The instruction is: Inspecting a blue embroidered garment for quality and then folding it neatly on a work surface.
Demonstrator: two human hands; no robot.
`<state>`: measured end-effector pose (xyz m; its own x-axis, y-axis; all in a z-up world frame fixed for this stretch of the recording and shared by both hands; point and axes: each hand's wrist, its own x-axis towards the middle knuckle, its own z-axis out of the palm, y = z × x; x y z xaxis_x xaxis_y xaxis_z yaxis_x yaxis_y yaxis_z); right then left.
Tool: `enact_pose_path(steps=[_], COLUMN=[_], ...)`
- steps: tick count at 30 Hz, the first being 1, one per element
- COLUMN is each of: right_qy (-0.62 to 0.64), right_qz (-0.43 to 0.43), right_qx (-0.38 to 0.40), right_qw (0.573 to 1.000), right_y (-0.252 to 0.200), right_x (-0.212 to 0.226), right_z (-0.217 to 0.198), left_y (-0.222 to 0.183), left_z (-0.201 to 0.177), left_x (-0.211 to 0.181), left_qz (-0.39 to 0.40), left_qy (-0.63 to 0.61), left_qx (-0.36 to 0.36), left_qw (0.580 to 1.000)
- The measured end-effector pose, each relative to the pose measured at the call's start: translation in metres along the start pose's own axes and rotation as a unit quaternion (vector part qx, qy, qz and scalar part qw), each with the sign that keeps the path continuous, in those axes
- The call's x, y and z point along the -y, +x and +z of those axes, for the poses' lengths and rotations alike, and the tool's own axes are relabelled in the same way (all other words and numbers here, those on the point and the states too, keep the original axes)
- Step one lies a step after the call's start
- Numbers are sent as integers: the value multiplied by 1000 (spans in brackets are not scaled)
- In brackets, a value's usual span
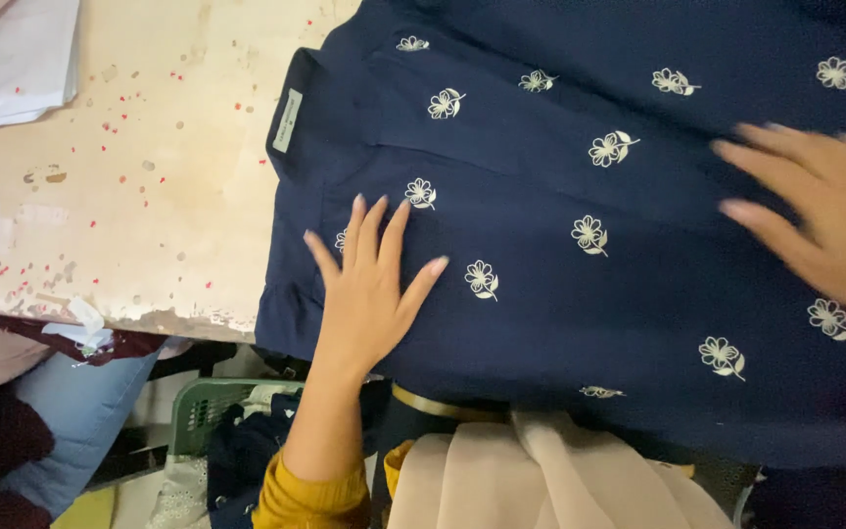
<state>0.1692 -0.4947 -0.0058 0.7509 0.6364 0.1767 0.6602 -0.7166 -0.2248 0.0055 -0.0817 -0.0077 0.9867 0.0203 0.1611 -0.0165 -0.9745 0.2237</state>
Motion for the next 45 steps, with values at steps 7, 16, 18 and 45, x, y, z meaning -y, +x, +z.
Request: enact_pose_path(steps=[7, 16, 18, 45], right_qy=[125, 6, 13, -152], right_qz=[-258, -135, -133, -177], right_qx=[2, -30, -18, 25], right_qw=[958, 990, 991, 972], right_y=[223, 336, 340, 68], right_x=[133, 82, 79, 124], right_z=[44, 144, 144, 45], left_y=[128, 153, 154, -2], left_z=[29, 85, 85, -97], left_x=[-9, 16, 16, 37], left_qz=[-2, -135, -135, -23], left_qy=[122, 151, 155, -163], left_qx=[-186, -107, -105, -105], left_qw=[975, 973, 973, 981])
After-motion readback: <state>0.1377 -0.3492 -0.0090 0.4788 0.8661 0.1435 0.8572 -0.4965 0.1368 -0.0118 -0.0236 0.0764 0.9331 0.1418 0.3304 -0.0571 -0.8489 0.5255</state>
